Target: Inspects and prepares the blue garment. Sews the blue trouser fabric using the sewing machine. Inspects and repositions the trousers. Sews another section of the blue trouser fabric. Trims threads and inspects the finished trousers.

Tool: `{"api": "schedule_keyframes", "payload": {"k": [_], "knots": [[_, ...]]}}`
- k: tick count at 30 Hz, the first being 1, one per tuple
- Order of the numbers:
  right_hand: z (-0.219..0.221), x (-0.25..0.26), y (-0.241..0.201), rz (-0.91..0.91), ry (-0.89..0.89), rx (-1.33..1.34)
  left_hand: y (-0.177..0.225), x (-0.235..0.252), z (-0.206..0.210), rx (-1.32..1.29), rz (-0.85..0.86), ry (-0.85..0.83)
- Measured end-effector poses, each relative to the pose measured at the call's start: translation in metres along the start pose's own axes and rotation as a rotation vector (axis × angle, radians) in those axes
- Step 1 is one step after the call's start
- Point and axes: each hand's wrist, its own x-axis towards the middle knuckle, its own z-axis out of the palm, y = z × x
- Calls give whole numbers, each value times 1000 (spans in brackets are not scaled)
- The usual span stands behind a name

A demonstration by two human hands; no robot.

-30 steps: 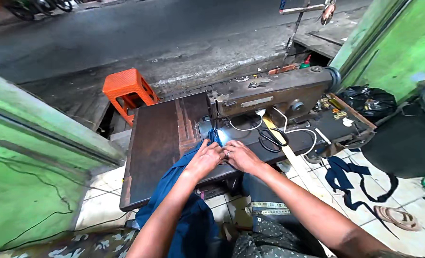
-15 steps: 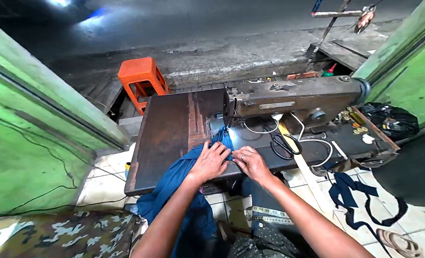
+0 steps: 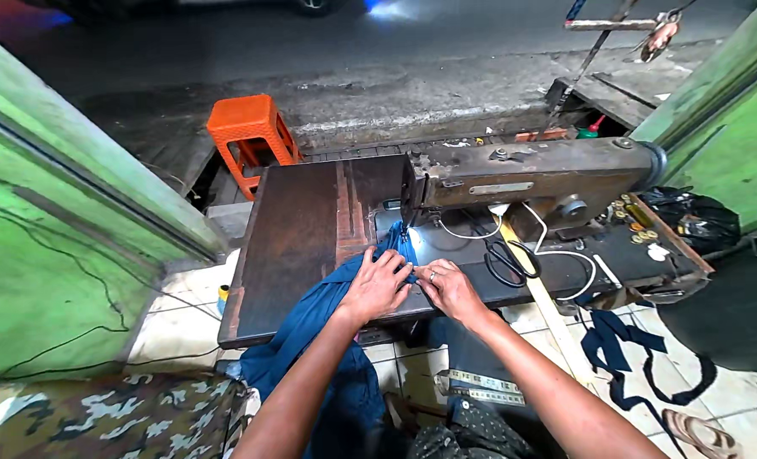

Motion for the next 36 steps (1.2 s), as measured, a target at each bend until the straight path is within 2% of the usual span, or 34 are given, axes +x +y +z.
{"api": "schedule_keyframes", "payload": {"k": [5,17,21,24,27,29,31,36], "knots": [[-1,12,4,36,-48,3,-9,8,7,37,-3,46],[-8,43,5,228,-293,-13,-25,27,4,79,-63,15],[-10,52,6,273,-355,-51,-33,39,-22,86,-89,-19],[-10,54,5,278,-371,-67,-44,52,-49,201,-113,-133],[-11,55,3,276,-371,-67,-47,51,-68,289,2,-182],[-10,55,3,278,-365,-66,-42,40,-71,327,134,-77],[-9,53,3,253,-355,-57,-26,27,-71,284,210,-41],[-13,37,-13,175,-375,-82,10,12,-40,99,285,-68]]}}
